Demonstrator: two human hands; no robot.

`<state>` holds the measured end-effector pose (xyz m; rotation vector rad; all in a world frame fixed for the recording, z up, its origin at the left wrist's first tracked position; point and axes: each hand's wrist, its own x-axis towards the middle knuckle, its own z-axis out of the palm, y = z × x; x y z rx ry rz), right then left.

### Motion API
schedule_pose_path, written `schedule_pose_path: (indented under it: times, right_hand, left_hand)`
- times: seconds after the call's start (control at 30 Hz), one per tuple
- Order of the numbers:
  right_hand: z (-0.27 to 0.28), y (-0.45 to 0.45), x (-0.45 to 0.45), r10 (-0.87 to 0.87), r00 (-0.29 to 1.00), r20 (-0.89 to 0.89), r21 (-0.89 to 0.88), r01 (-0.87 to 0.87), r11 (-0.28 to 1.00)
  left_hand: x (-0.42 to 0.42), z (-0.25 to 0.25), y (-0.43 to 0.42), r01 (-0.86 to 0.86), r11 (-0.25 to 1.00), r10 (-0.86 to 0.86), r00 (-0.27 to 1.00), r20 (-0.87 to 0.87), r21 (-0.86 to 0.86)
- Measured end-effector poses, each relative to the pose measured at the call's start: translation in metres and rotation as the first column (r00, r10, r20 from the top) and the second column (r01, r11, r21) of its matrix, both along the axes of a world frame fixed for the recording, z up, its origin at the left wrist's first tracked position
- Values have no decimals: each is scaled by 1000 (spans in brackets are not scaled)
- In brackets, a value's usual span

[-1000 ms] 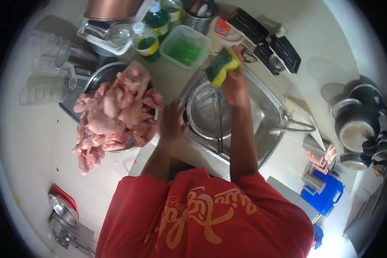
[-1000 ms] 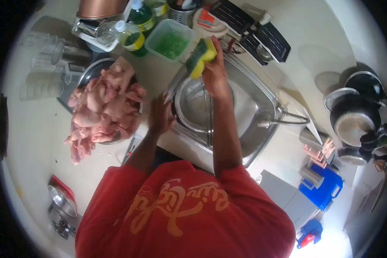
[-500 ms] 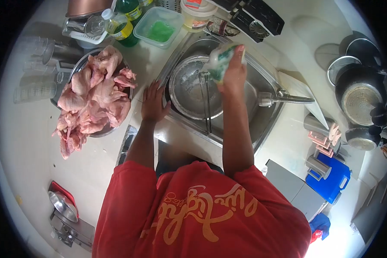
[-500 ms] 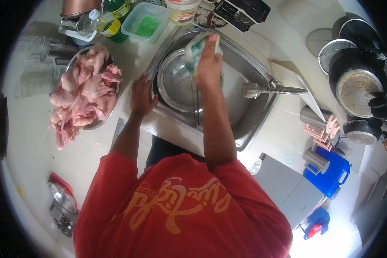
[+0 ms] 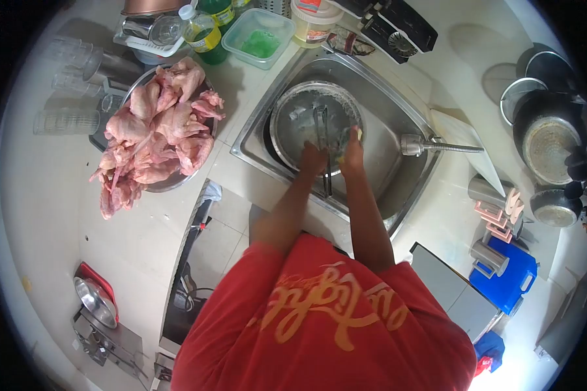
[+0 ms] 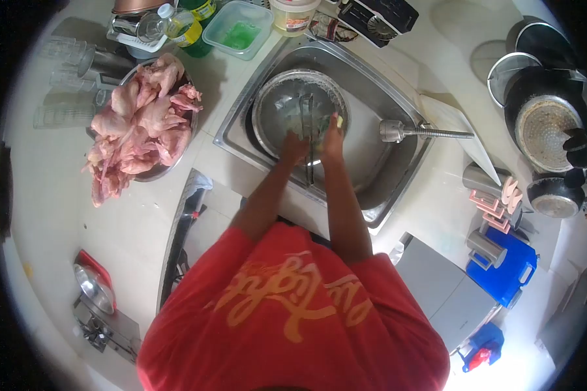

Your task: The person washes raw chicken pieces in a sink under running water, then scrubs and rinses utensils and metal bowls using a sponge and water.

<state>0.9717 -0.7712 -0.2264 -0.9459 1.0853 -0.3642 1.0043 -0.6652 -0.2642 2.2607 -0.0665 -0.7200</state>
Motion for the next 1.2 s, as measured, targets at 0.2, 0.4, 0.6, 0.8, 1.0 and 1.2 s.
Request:
schedule_pose_path:
  times: [0.2, 0.4, 0.6, 0.8, 1.0, 1.2]
  right_hand:
    - [22, -13, -37, -19, 995, -94, -53, 14, 998]
    - [65, -14, -19, 187, 982, 43, -260, -169, 951]
    - [81, -1, -26, 173, 967, 189, -258, -122, 959]
    - [114, 7, -30, -52, 997, 64, -709, 82, 700]
    - [168, 28, -55, 371, 910, -185, -982, -161, -96]
    - [166, -5, -41, 477, 865, -154, -974, -51, -221]
  left_hand:
    - [-6, -22, -18, -477, 784, 127, 748, -651, -396]
    - [0, 121, 32, 8, 805, -332, 836, -438, -594]
    - [-16, 160, 49, 339, 809, -323, 939, 120, -479]
    - [-19, 148, 50, 416, 817, -337, 906, 256, -399]
    - [-13, 173, 44, 484, 790, -363, 864, 350, -376]
    - [-22, 217, 60, 371, 818, -395, 918, 41, -439]
